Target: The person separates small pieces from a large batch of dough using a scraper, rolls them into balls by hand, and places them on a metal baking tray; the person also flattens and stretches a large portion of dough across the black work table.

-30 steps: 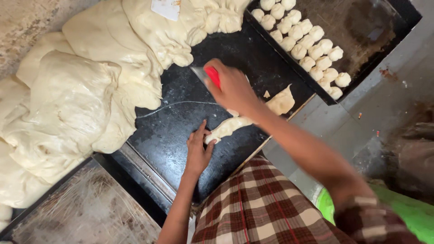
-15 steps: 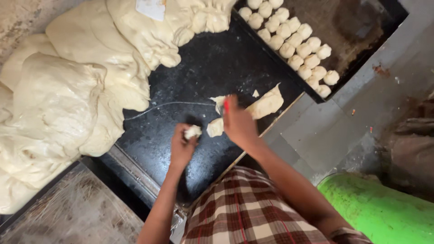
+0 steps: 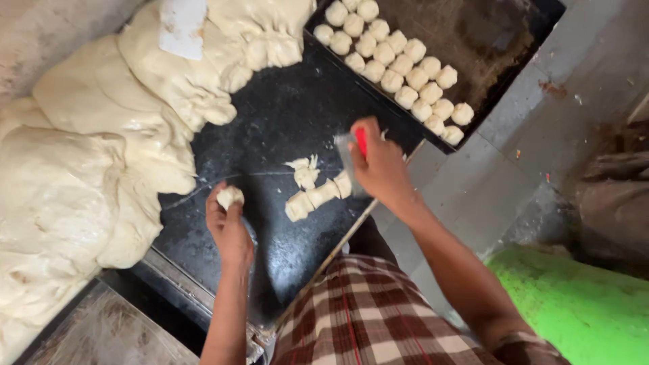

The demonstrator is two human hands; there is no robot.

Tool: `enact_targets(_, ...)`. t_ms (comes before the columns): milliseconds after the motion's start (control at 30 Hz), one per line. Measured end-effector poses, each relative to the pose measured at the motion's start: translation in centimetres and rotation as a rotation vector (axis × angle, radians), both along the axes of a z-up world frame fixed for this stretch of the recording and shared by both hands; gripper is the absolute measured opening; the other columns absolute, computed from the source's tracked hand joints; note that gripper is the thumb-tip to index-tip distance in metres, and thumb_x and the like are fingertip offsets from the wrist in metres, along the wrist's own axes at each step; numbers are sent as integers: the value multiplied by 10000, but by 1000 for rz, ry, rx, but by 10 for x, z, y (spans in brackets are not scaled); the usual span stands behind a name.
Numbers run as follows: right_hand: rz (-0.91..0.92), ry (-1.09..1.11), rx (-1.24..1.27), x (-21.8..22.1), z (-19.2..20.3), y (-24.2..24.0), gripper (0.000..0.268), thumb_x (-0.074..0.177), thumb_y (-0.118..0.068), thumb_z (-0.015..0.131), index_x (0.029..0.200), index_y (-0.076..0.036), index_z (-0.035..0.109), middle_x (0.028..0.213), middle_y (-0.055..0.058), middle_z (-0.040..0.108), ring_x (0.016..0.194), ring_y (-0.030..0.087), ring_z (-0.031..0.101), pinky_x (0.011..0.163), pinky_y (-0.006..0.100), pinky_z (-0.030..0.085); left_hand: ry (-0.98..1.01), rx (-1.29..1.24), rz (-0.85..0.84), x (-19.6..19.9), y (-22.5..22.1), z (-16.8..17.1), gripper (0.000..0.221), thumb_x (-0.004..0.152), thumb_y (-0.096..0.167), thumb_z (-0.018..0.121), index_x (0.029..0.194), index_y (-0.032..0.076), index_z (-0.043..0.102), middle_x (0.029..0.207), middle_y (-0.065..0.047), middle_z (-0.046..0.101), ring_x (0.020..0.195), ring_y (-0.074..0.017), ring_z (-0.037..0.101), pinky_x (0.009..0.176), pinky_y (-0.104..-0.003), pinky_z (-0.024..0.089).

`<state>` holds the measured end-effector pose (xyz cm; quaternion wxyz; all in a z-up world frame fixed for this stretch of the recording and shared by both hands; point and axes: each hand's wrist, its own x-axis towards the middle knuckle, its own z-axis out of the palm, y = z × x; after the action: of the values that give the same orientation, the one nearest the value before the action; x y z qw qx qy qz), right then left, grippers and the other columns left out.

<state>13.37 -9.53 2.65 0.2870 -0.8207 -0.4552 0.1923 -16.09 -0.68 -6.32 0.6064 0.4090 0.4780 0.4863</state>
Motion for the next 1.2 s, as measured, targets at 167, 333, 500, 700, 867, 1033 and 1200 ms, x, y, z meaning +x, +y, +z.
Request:
enact_targets(167, 128, -162, -51, 18, -28, 17, 337, 930, -164, 663, 1211, -117, 484, 749, 224, 679, 751, 471, 676, 669, 585, 508, 108, 207, -102, 25, -4, 9, 354, 870, -137, 634, 1181, 29, 663, 1255, -52, 614, 1156, -166, 622, 1018, -283, 508)
enact_targets(333, 52, -27, 88, 64, -4, 19, 266, 984, -180, 646, 1204, -141, 503, 709, 198, 668, 691, 442, 682, 624, 566, 515, 305, 142, -158, 49, 5, 21, 322, 898, -131, 642, 1164, 14, 749, 1174, -70, 623, 1084, -165, 622, 954, -282, 509)
enact_targets(500, 168, -139, 3, 80, -22, 15, 266, 986, -178, 642, 1209, -134, 505, 703, 190, 670, 684, 452, 677, 622, 566, 511, 255, 96, -219, 60, 1, 25, 289, 950, -86, 606, 1191, 8, 735, 1207, -79, 663, 1055, -166, 653, 918, -288, 540)
enact_targets(700, -43, 299, 207, 106, -59, 54, 331, 1000, -237, 657, 1272, -108, 520, 1016, 204, 688, 873, 340, 690, 759, 424, 544, -112, -128, -91, 66, 14, 23, 410, 946, 22, 623, 1356, 20, 627, 1344, -93, 654, 1224, -162, 624, 1072, -278, 486)
enact_targets(867, 136, -381, 460, 61, -69, 87, 592, 995, -287, 673, 1445, 21, 443, 1383, 268, 530, 1255, 426, 491, 1012, 543, 405, -30, -164, -121, 64, 19, 21, 391, 1049, 134, 648, 1384, -67, 628, 1325, -119, 696, 1202, -183, 650, 1060, -320, 497)
enact_targets(1033, 577, 39, 219, -39, -85, 37, 561, 867, -170, 715, 1370, 9, 540, 1334, 242, 565, 1226, 447, 515, 1038, 558, 443, -192, -280, -95, 54, 16, 22, 477, 980, 96, 660, 1434, 9, 541, 1215, -113, 679, 1092, -210, 664, 952, -386, 539)
enact_targets(1200, 300, 563, 365, -53, -78, 62, 509, 835, -73, 701, 1314, -27, 533, 1241, 161, 589, 1028, 315, 673, 879, 376, 576, -284, -211, 33, 54, 28, 27, 406, 1025, 130, 633, 1398, -15, 567, 1279, -101, 681, 1143, -186, 669, 997, -353, 559)
